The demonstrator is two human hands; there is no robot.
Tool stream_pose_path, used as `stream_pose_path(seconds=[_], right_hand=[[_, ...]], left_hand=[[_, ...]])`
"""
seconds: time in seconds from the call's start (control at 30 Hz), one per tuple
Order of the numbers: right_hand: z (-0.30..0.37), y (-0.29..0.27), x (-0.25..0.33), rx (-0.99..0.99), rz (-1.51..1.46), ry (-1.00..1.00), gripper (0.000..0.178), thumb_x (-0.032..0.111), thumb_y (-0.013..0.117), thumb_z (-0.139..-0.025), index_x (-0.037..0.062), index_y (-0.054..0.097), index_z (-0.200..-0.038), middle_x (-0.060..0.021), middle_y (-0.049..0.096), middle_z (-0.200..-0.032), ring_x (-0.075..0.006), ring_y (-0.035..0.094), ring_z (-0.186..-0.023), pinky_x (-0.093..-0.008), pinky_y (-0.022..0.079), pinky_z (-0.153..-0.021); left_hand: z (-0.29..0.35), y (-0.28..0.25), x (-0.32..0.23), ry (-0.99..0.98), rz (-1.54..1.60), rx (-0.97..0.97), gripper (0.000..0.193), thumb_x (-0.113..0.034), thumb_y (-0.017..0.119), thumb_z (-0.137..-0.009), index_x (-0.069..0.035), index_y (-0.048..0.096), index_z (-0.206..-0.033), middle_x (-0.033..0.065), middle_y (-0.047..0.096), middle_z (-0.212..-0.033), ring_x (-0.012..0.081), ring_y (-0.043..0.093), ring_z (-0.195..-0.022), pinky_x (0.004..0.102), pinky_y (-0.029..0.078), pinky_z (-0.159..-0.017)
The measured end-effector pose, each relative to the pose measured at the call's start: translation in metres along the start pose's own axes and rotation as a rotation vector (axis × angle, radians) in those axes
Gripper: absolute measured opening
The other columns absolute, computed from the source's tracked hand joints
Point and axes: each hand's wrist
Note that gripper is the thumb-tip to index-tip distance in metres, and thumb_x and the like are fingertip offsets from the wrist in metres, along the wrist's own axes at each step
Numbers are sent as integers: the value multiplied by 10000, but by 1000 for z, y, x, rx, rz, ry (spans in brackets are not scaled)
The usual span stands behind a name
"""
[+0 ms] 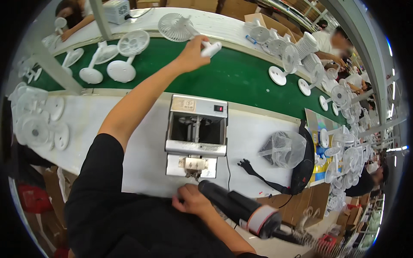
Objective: Assemble small desk fans by attaching the base to the main unit using an electric screwdriver on an assembly line.
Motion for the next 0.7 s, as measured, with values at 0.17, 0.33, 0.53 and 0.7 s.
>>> stream_pose_path(seconds=[0.17, 0.33, 0.53, 0.7], right_hand=[[-2, 2, -16, -19, 59, 37, 117, 132, 688, -662, 94, 595, -721, -20, 537, -600, -210, 490, -484, -286, 392, -456], [-10, -6, -36, -31, -9, 7, 101, 137, 688, -687, 83, 602, -699, -38, 575, -619, -221, 488, -475, -292, 403, -467], [2, -59, -15, -321, -194, 61, 94, 16, 607, -686, 36, 601, -778, -51, 552, -618, -186, 468, -515, -267, 396, -510], [-22, -92, -24, -706, -403, 48, 523, 191, 522, -825, 11, 406, -1303, -145, 563, -1102, -228, 529, -936, -343, 404, -901]], left_hand=[[43, -122, -65, -260, 755, -294, 526, -148, 588, -860, -59, 387, -1337, 171, 512, -1249, 283, 483, -1155, 367, 400, -979], [109, -235, -162, -586, 878, -461, 513, -140, 508, -928, 63, 385, -1383, 240, 509, -1265, 270, 550, -1067, 286, 516, -825], [285, -294, -211, -543, 630, -624, 495, -200, 557, -865, 49, 493, -1289, 191, 561, -1211, 231, 603, -980, 277, 515, -791], [384, -225, -239, -961, 1112, -363, 544, -83, 638, -810, -54, 433, -1313, 198, 523, -1182, 242, 608, -900, 272, 547, -675]])
Point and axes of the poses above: each hand's wrist, its own z-axis away from the middle knuckle, its own y-axis out of the palm, x = y × z
